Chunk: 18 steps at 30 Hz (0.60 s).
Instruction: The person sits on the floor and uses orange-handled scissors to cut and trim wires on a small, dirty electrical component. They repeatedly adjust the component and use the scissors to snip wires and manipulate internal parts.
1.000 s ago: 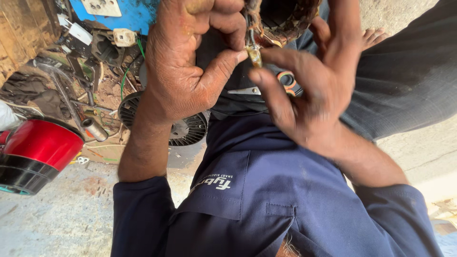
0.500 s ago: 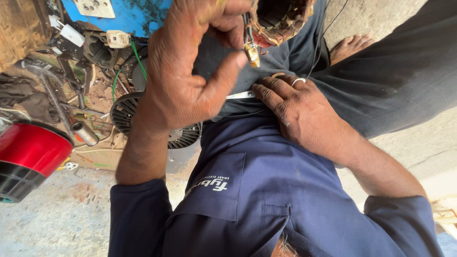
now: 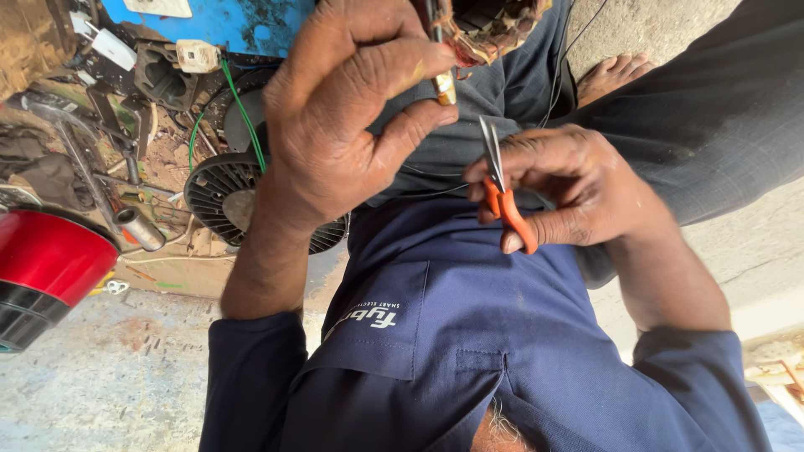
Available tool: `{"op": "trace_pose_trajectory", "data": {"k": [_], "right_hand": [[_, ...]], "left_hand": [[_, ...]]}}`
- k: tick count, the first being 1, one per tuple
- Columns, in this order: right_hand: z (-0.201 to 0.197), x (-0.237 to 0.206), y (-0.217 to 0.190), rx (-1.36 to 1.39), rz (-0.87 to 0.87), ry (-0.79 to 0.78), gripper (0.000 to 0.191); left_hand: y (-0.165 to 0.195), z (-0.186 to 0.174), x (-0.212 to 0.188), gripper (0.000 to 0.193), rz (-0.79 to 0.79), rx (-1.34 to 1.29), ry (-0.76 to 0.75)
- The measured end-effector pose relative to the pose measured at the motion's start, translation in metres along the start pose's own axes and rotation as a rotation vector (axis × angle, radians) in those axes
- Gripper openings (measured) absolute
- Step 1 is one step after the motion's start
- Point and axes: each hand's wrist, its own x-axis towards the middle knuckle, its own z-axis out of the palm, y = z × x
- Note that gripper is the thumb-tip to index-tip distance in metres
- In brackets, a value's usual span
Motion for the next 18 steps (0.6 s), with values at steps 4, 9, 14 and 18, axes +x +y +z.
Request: {"op": "trace_pose_trajectory", "data": {"k": [4, 9, 14, 18], "right_hand": [[-0.005, 0.004, 0.012, 0.072, -0.006, -0.019, 0.064], [-0.006, 0.007, 0.016, 0.128, 0.023, -0.054, 0.064], [-0.009, 0.007, 0.016, 0.133, 0.019, -0.053, 0.066], [-0.011, 0.008, 0.012, 0.146, 0.011, -0.068, 0.063]], "left_hand": [[0.0, -0.001, 0.007, 0.043, 0.037, -0.008, 0.014], [-0.003, 0.0, 0.01, 0.041, 0.059, -0.029, 0.024], [-0.006, 0.0, 0.011, 0.042, 0.093, -0.041, 0.024], [-0.006, -0.001, 0.011, 0.042, 0.101, -0.022, 0.029]]}}
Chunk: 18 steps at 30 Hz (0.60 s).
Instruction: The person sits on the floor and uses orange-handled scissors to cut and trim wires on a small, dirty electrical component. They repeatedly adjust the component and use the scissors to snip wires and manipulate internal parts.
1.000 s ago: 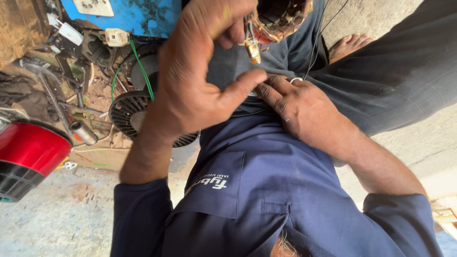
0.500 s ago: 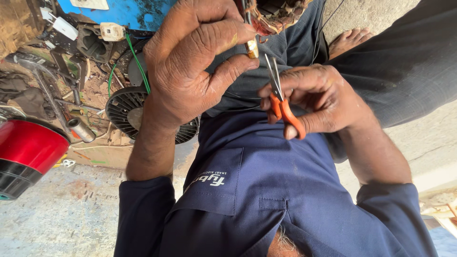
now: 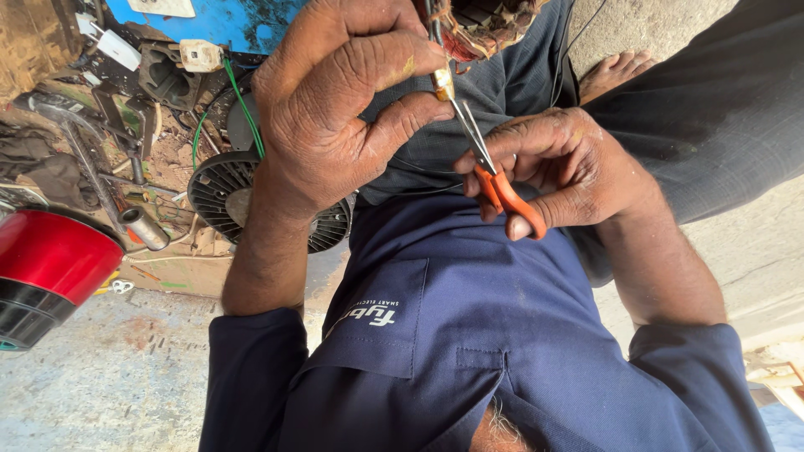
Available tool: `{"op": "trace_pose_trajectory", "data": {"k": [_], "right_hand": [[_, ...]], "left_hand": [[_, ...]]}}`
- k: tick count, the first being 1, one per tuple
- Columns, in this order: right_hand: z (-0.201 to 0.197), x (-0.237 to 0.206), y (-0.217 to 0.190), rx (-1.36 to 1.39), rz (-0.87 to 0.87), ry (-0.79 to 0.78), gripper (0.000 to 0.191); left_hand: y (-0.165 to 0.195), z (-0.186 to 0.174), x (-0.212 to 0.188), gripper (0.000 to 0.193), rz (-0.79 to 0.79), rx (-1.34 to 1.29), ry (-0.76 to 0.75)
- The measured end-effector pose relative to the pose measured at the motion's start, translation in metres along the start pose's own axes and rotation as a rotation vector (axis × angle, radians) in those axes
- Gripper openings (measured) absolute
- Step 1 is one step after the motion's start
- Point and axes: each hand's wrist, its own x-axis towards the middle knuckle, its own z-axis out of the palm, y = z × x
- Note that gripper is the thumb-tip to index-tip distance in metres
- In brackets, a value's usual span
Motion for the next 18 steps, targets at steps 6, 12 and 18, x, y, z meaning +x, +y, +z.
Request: {"op": "trace_pose_trajectory", "data": {"k": [6, 12, 18], "right_hand": [[0.0, 0.0, -0.006, -0.034, 0.021, 0.045, 0.062], [0.004, 0.005, 0.001, -0.008, -0.017, 0.053, 0.063], [0.022, 0.012, 0.03, 0.381, -0.065, 0.053, 0.061]], "left_hand": [[-0.001, -0.001, 0.002, 0.041, 0.017, -0.004, -0.024], [0.0, -0.001, 0.001, 0.042, -0.006, -0.006, -0.013], [-0.001, -0.001, 0.002, 0.043, -0.008, -0.045, 0.012]]}}
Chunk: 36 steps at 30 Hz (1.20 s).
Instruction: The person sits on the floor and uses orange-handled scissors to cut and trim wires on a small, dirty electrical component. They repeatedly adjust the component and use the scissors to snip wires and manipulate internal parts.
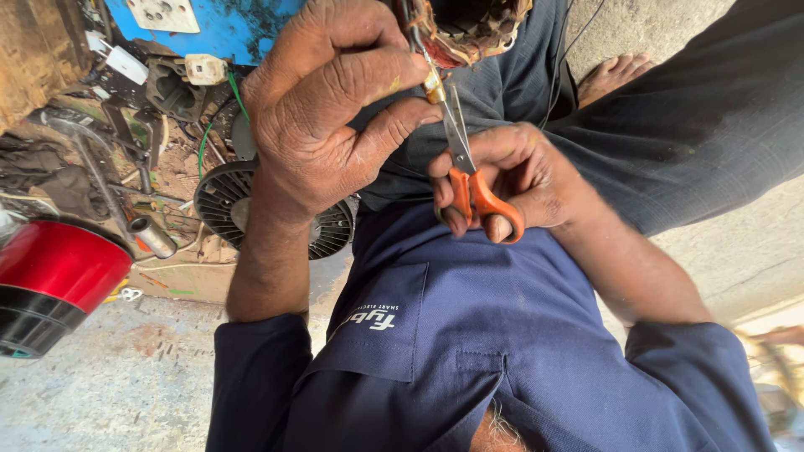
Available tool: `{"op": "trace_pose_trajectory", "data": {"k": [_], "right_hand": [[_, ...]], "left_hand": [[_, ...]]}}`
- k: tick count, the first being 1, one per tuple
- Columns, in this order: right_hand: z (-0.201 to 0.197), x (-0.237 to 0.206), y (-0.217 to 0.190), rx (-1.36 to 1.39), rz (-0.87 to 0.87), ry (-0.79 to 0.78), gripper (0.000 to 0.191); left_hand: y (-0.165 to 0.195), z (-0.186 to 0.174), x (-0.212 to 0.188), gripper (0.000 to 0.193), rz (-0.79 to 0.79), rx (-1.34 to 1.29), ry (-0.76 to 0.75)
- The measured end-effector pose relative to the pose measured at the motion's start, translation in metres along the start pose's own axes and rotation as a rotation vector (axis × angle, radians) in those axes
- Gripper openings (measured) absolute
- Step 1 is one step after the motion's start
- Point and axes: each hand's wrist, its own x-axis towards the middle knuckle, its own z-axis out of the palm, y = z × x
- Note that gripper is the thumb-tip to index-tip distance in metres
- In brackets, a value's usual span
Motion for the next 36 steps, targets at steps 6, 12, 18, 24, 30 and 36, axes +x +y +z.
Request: {"op": "trace_pose_trajectory", "data": {"k": [6, 12, 18, 24, 30, 36], "right_hand": [[0.004, -0.002, 0.001, 0.083, 0.029, 0.042, 0.057], [0.006, -0.013, -0.023, -0.122, 0.099, 0.134, 0.064], [-0.001, -0.009, -0.031, -0.23, 0.09, 0.162, 0.062], [0.009, -0.006, -0.038, -0.469, 0.006, 0.064, 0.06], [0.016, -0.005, -0.039, -0.817, -0.065, 0.072, 0.062], [0.03, 0.009, -0.028, -1.839, 0.002, 0.056, 0.043]], "left_hand": [[0.001, -0.002, 0.001, 0.038, 0.031, 0.041, -0.035], [-0.002, 0.0, 0.01, 0.036, 0.178, 0.067, -0.014], [0.001, 0.004, 0.007, 0.03, 0.176, 0.105, -0.029], [0.011, 0.005, 0.002, 0.03, 0.033, 0.065, 0.025], [0.026, 0.015, 0.001, 0.023, -0.007, 0.185, 0.114], [0.036, 0.01, 0.0, 0.018, -0.06, 0.28, 0.064]]}}
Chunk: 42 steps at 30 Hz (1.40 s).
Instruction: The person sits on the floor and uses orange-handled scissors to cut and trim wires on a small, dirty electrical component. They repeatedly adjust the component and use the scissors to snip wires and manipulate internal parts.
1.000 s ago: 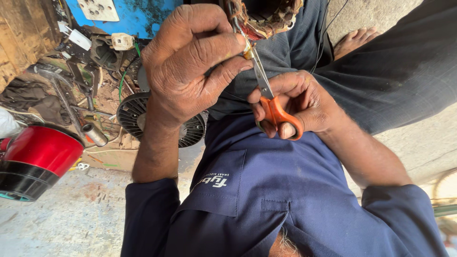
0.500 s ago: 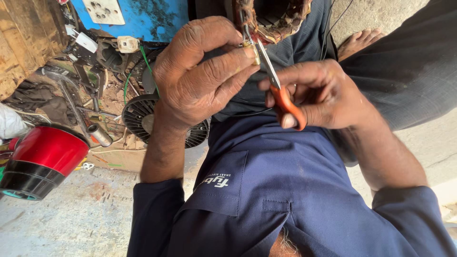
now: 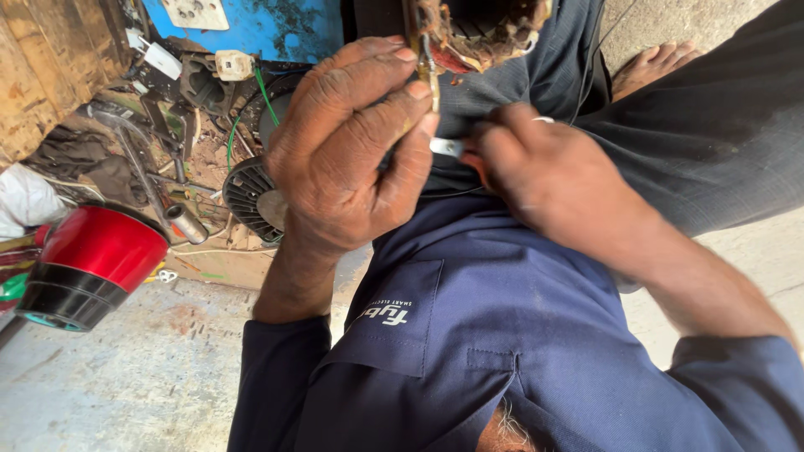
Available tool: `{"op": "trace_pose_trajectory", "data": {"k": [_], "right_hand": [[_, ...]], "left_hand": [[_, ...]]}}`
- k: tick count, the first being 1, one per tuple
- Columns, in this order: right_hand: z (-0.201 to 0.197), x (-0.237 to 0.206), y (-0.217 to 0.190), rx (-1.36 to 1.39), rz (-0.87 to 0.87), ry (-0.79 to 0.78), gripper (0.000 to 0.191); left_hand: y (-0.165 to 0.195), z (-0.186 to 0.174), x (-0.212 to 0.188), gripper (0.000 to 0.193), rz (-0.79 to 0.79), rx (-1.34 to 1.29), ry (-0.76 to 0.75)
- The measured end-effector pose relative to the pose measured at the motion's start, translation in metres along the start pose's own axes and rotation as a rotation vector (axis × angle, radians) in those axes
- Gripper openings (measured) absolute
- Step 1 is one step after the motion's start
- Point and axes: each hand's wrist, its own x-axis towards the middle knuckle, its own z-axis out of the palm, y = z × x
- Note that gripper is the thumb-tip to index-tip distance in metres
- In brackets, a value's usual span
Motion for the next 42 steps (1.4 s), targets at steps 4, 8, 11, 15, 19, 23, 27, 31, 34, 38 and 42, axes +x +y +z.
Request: {"op": "trace_pose_trajectory", "data": {"k": [4, 8, 11, 15, 19, 23, 27, 31, 34, 38, 42], "right_hand": [[0.007, 0.012, -0.002, -0.102, 0.025, -0.084, 0.032], [-0.001, 0.008, 0.001, 0.288, -0.061, 0.143, 0.042], [0.002, 0.003, -0.004, -0.013, -0.05, 0.193, 0.031], [0.019, 0.006, -0.006, -0.487, -0.034, -0.094, 0.048], [0.032, 0.01, -0.013, -0.547, -0.079, -0.083, 0.025], [0.016, 0.013, -0.022, -0.433, -0.079, -0.132, 0.026], [-0.018, 0.014, -0.024, 0.088, -0.046, 0.29, 0.013], [-0.012, 0.03, -0.028, 0.586, 0.148, 0.516, 0.016], [0.002, 0.037, -0.031, 1.012, 0.234, 0.545, 0.017], [0.012, 0.04, -0.034, 1.005, 0.192, 0.607, 0.014], [0.021, 0.045, -0.035, 0.657, 0.085, 0.725, 0.01]], "left_hand": [[0.002, 0.003, -0.001, 0.016, -0.045, -0.104, 0.023], [0.003, 0.002, -0.004, 0.015, -0.143, -0.143, 0.011], [0.003, -0.002, -0.005, 0.014, -0.215, -0.182, -0.013], [0.002, -0.001, -0.006, 0.017, -0.181, -0.209, -0.01], [0.003, 0.001, -0.006, 0.018, -0.155, -0.158, 0.012], [0.004, 0.0, -0.006, 0.018, -0.162, -0.146, 0.022], [0.007, -0.002, -0.005, 0.018, -0.165, -0.142, 0.026], [0.008, -0.001, -0.004, 0.017, -0.129, -0.109, 0.014], [0.007, -0.001, -0.004, 0.017, -0.117, -0.081, 0.034], [0.004, -0.002, -0.008, 0.016, -0.134, -0.086, 0.021], [-0.002, 0.002, -0.015, 0.015, -0.148, -0.111, 0.068]]}}
